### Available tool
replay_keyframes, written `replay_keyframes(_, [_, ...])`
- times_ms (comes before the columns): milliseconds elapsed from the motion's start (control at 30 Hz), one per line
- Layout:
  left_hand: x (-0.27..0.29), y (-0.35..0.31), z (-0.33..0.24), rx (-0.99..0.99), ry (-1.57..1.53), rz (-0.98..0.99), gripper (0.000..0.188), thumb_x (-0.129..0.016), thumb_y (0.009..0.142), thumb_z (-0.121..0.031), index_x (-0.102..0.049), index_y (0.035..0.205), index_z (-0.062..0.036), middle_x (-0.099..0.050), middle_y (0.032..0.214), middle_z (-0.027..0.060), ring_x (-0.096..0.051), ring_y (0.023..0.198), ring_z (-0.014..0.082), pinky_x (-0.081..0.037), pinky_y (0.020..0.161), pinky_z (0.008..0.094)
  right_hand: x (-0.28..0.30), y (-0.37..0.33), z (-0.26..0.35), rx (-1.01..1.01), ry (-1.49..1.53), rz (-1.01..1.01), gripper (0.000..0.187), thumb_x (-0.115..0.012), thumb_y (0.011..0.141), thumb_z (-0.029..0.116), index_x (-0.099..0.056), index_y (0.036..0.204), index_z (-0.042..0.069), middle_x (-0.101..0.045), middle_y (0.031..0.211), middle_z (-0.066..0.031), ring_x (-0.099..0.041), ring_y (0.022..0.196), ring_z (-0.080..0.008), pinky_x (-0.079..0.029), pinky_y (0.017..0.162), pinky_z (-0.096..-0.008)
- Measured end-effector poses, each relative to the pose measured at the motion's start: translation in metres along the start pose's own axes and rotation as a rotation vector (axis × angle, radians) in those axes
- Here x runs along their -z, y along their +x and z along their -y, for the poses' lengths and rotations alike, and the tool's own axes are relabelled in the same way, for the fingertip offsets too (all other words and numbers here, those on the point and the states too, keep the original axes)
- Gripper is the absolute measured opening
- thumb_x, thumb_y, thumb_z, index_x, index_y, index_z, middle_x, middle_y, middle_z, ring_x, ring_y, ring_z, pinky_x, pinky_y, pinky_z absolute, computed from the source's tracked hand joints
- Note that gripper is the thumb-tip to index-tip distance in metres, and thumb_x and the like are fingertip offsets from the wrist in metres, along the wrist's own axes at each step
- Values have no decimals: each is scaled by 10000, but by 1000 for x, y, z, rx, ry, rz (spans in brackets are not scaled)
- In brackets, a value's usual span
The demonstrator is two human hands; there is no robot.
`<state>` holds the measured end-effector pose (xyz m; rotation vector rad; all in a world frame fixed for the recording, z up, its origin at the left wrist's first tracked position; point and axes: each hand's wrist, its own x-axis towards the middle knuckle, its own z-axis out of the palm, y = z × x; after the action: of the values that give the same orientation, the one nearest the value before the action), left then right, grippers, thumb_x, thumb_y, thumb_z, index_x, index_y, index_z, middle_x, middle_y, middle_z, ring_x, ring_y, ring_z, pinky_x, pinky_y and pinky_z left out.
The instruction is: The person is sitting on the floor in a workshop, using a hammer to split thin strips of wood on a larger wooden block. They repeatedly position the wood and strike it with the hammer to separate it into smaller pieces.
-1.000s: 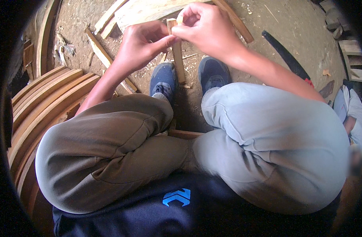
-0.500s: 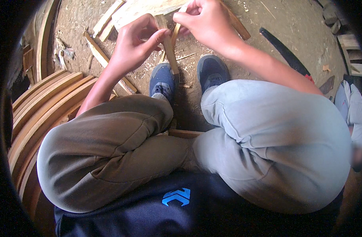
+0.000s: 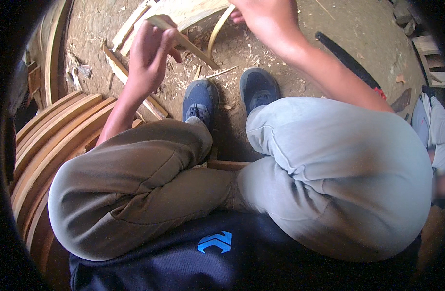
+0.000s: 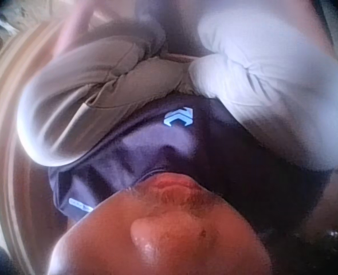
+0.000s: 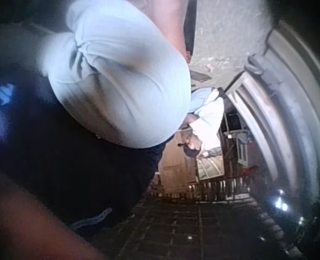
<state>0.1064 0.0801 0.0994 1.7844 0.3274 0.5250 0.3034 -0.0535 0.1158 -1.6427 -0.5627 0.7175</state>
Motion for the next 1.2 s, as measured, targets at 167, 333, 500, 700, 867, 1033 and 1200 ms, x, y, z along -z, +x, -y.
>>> replay_keyframes(167, [22,6,-4,-141,28,-200,143,-377,1089,-144,-423,1142,-19,-575,1021,139,-589,838,155,-496,673,286,28,19,17,-39,179,-243,133,-628,936,94,-590,938,-33,-648,804,-111,-682,679,-182,-589,612,-288])
replay_keyframes(333, [43,17,-9,-106,-221,-382,141,-382,1073,-174,-431,1139,-60,-600,954,148,-598,918,222,-511,857,388,62,36,23,-2,223,-182,209,-619,967,160,-572,1060,-21,-628,984,-110,-667,895,-239,-578,850,-387])
replay_keyframes(500, [54,26,-26,-49,-521,-784,158,-362,1071,-204,-440,1032,-73,-573,880,113,-599,833,258,-527,846,457,61,41,52,78,363,-336,202,-593,974,132,-548,1058,-46,-604,973,-127,-645,848,-216,-592,811,-386])
replay_keyframes(700, [126,24,-44,-114,-722,-876,182,-397,1030,-219,-445,897,-106,-457,774,17,-448,647,152,-445,597,328,78,44,48,103,533,-409,112,-498,1014,68,-503,1086,-18,-569,1061,-136,-620,952,-228,-574,865,-397])
replay_keyframes(867, [83,30,-47,355,-336,-608,226,-579,983,-326,-543,982,-104,-537,750,-33,-306,453,18,-208,373,188,57,38,54,323,603,152,144,-507,1037,78,-508,1179,52,-600,1181,-134,-631,1059,-254,-559,903,-405])
replay_keyframes(1033, [48,30,-43,532,-430,-243,479,-557,1008,-407,-558,1282,-13,-724,1089,93,-258,414,1,-191,359,181,48,21,58,434,472,354,121,-503,1033,56,-501,1153,51,-594,1210,-164,-661,1076,-276,-593,898,-387])
replay_keyframes(1200, [50,29,-45,527,-457,-376,367,-650,980,-311,-625,1186,-8,-744,949,77,-282,412,-6,-189,368,194,38,10,57,454,391,515,138,-518,991,-47,-513,1109,24,-598,1201,-204,-665,1092,-302,-627,880,-377])
